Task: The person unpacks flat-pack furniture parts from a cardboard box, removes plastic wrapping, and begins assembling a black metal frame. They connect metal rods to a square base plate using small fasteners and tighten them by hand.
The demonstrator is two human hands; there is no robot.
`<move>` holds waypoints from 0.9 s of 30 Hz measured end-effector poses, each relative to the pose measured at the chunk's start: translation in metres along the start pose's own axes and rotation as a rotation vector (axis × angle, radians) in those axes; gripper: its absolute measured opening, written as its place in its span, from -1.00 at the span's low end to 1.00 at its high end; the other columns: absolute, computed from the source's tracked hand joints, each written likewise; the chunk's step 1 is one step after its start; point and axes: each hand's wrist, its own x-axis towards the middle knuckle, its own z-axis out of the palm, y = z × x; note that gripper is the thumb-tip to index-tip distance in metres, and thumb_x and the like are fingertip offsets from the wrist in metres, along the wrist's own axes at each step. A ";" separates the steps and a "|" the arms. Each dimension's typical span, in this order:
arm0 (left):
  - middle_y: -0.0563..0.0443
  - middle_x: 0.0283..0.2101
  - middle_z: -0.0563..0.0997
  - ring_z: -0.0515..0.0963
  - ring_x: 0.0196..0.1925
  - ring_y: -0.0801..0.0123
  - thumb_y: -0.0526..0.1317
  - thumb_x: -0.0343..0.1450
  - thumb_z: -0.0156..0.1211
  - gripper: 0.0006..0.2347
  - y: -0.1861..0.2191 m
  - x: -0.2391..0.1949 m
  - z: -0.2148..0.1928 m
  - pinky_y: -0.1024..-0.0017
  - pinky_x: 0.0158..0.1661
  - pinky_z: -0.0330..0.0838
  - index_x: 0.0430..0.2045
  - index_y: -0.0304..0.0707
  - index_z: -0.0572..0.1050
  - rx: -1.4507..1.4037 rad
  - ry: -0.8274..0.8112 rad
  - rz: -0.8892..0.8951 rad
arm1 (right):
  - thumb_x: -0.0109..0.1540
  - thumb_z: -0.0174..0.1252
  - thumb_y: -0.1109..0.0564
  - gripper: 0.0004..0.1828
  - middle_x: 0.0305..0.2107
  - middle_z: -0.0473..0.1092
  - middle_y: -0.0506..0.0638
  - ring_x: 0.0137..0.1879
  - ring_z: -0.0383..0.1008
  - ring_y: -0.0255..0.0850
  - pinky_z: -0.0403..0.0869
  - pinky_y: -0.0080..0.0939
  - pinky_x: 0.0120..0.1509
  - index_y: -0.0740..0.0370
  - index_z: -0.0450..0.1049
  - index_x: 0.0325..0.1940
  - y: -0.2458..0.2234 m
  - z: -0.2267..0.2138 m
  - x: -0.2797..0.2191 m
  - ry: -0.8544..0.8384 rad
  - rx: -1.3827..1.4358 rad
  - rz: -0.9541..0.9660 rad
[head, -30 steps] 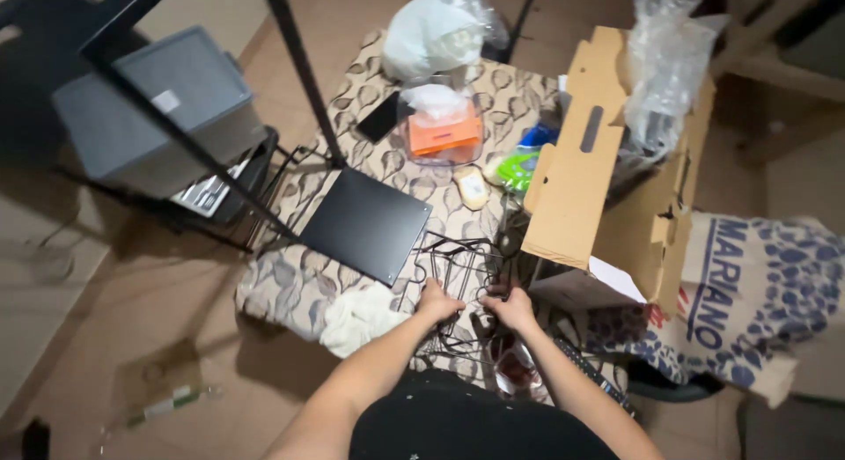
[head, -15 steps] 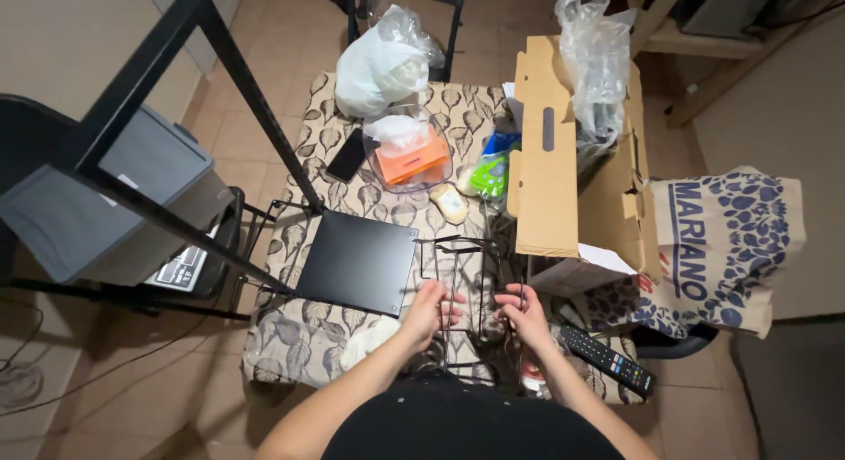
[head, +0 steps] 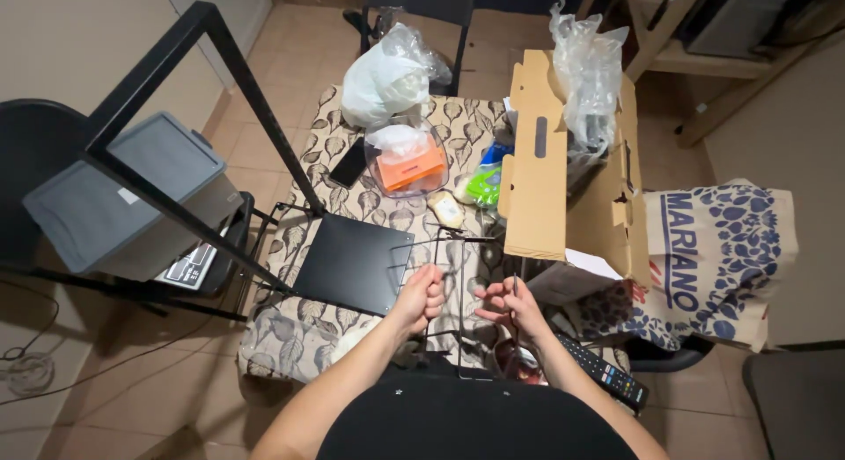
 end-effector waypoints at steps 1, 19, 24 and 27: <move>0.34 -0.57 -0.13 -0.17 -0.67 0.73 0.01 0.66 -0.24 -0.71 -0.001 0.002 0.000 0.82 -0.76 -0.22 -0.43 -0.02 0.22 -0.001 0.003 -0.001 | 0.12 -0.03 0.31 -0.66 -0.12 0.44 0.20 0.12 0.54 0.14 0.54 0.49 0.10 0.05 0.11 -0.08 -0.004 0.004 -0.003 0.000 0.001 0.004; 0.39 -0.58 -0.19 -0.20 -0.70 0.80 0.06 0.66 -0.21 -0.72 -0.038 0.016 -0.013 0.86 -0.79 -0.21 -0.44 0.07 0.15 -0.298 -0.240 -0.122 | -0.06 -0.06 0.39 -0.65 0.03 0.41 0.15 0.25 0.47 0.02 0.38 0.24 0.40 0.12 0.21 -0.23 0.020 -0.013 0.007 0.058 0.065 0.136; 0.37 -0.59 -0.19 -0.20 -0.70 0.77 0.05 0.65 -0.20 -0.72 -0.038 0.009 -0.014 0.84 -0.80 -0.21 -0.44 0.05 0.17 -0.298 -0.198 -0.133 | 0.01 -0.08 0.27 -0.72 0.08 0.47 0.16 0.25 0.51 0.00 0.51 0.16 0.25 0.06 0.23 -0.21 0.034 -0.015 0.025 -0.014 0.020 0.230; 0.37 -0.58 -0.18 -0.18 -0.69 0.77 0.07 0.65 -0.20 -0.70 -0.040 0.012 -0.027 0.84 -0.77 -0.22 -0.46 0.05 0.19 -0.192 -0.089 -0.087 | -0.03 -0.07 0.28 -0.63 0.10 0.47 0.08 0.22 0.52 -0.13 0.56 0.00 0.15 0.03 0.24 -0.16 0.010 0.003 0.014 0.057 -0.055 0.245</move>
